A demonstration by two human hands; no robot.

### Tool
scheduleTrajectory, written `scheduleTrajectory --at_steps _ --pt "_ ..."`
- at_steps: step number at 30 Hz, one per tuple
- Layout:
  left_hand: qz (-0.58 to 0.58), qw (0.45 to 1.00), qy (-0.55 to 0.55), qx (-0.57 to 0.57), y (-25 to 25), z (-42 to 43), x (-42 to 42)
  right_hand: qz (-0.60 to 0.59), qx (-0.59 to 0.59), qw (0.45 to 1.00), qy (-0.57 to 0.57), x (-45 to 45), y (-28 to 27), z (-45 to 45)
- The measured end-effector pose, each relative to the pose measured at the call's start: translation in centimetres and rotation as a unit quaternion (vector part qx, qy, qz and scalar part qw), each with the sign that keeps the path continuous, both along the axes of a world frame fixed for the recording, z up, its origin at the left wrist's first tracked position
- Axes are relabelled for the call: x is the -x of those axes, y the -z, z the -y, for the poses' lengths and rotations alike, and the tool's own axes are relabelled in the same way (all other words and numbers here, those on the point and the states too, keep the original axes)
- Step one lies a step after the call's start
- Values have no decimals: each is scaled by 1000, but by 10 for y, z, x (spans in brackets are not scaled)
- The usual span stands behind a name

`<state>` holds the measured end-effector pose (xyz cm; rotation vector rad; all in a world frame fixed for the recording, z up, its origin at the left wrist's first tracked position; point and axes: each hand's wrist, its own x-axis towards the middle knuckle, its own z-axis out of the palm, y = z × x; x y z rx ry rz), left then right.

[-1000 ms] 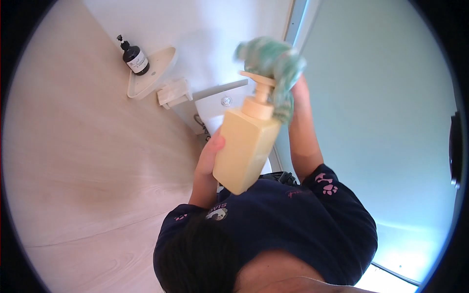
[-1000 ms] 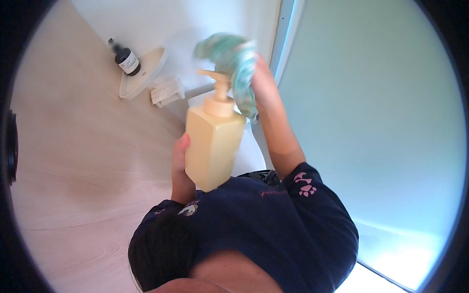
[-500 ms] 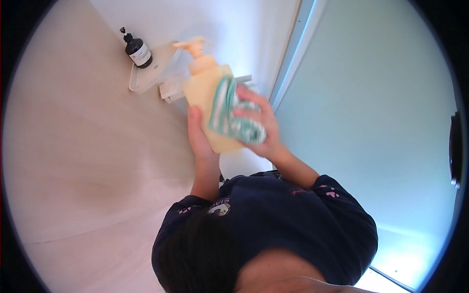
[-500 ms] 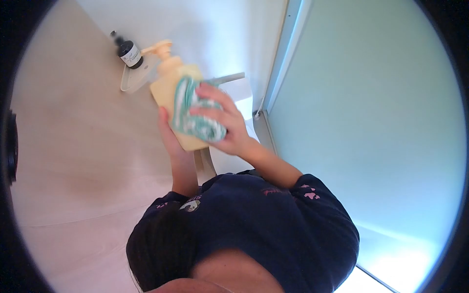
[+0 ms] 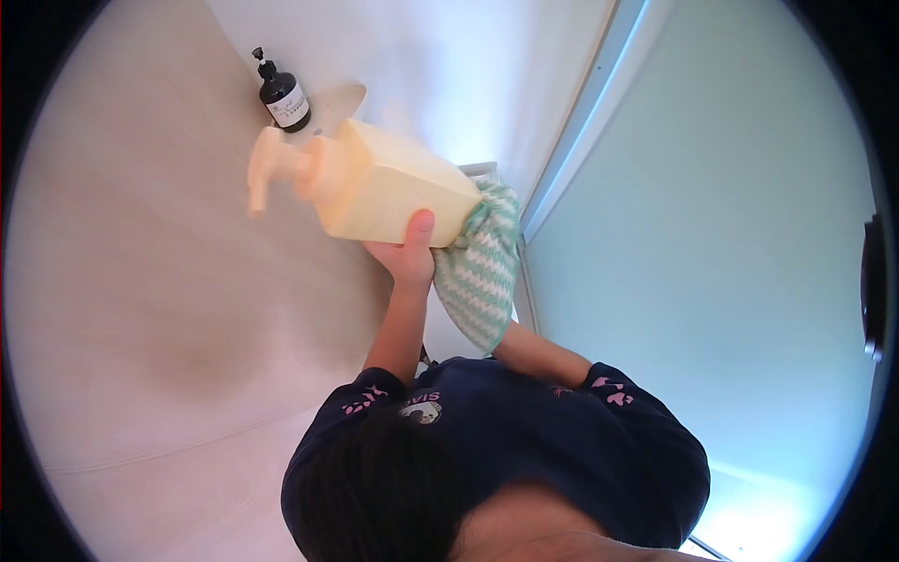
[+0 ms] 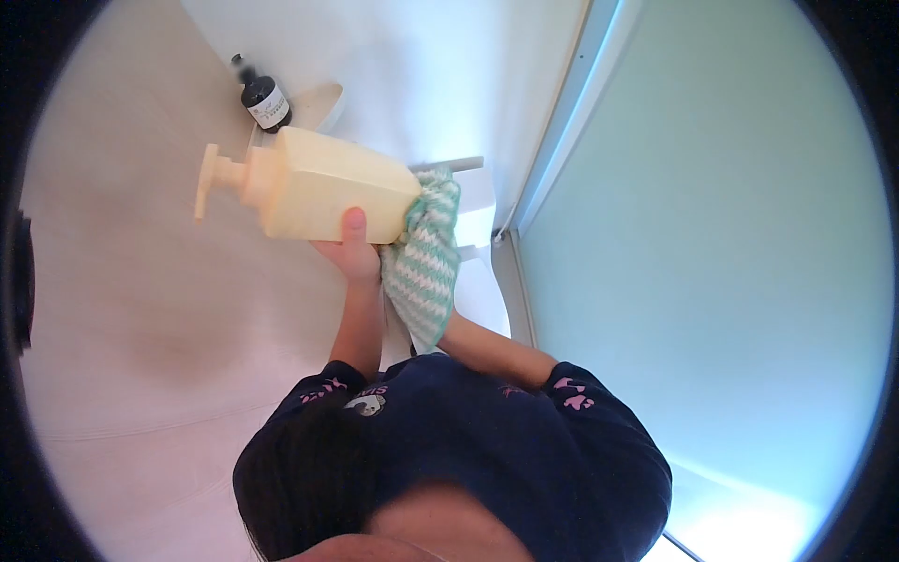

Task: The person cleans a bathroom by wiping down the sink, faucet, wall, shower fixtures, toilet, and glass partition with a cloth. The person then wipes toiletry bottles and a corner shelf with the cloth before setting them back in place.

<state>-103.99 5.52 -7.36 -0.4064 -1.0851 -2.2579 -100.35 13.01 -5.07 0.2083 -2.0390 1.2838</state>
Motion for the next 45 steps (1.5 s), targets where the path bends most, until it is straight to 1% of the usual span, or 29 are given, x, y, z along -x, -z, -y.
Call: scheduleTrajectory --at_steps 1,2,3,4,5,6,7,8,10,11,12,14,15,16,17,18,20,24,25,26,27,28,29,31,34,35,37,43,45 --pt "-2 994 -64 90 7 5 2 106 18 993 -54 3 9 -1" --pt "0 994 -64 91 18 7 1 211 37 971 -106 6 17 -2" --pt "3 994 -60 89 32 8 -3 130 34 985 -106 11 23 -6" --pt "5 995 -57 88 39 8 -7 131 35 985 -104 14 27 -7" --pt "6 995 -55 88 40 6 -11 181 377 874 -248 18 31 -8" --pt "-22 997 -55 57 41 0 -15 202 660 630 -356 23 37 -11" --pt "-47 997 -52 28 43 0 -13 213 567 707 -365 32 59 -9" --pt "-42 998 -49 26 51 8 -6 215 568 709 -359 39 72 -5" --pt "-4 984 -72 166 78 33 17 230 462 797 -312 55 91 6" --pt "27 984 -56 170 82 40 29 242 585 700 -330 48 65 8" --pt "33 984 -48 167 85 44 39 244 587 702 -321 51 69 5" --pt "37 989 13 143 86 47 60 227 414 791 -388 59 78 -13" --pt "45 989 23 141 89 46 71 231 418 794 -377 59 81 -24" --pt "61 990 20 128 91 42 81 196 253 906 -276 57 83 -38" --pt "78 990 15 114 94 37 96 155 69 972 -164 54 85 -53" --pt "85 990 23 108 104 33 112 163 66 972 -156 47 87 -70" --pt "145 961 79 220 135 25 150 188 189 956 -123 28 86 -109" --pt "217 942 133 218 225 -19 209 195 423 883 -53 -10 81 -150" --pt "222 921 117 298 247 -31 222 195 418 886 -50 -15 71 -145" --pt "225 893 98 376 264 -40 230 268 115 952 94 -20 54 -134" --pt "240 894 92 368 275 -47 235 316 -206 901 213 -15 38 -133" --pt "258 863 76 428 285 -53 241 237 254 917 198 -23 45 -131" --pt "272 829 63 485 292 -61 245 104 657 733 138 -36 59 -131" --pt "291 832 45 469 305 -76 247 117 611 780 64 -66 98 -168" --pt "279 854 37 437 311 -92 251 105 563 818 49 -75 98 -162" --pt "264 867 47 419 311 -94 251 104 560 820 51 -78 99 -162" --pt "263 866 54 422 313 -99 255 67 633 769 58 -82 102 -162" --pt "239 879 50 409 314 -99 252 95 634 756 134 -66 94 -157" --pt "211 887 53 408 330 -95 250 97 628 764 116 -58 91 -153"
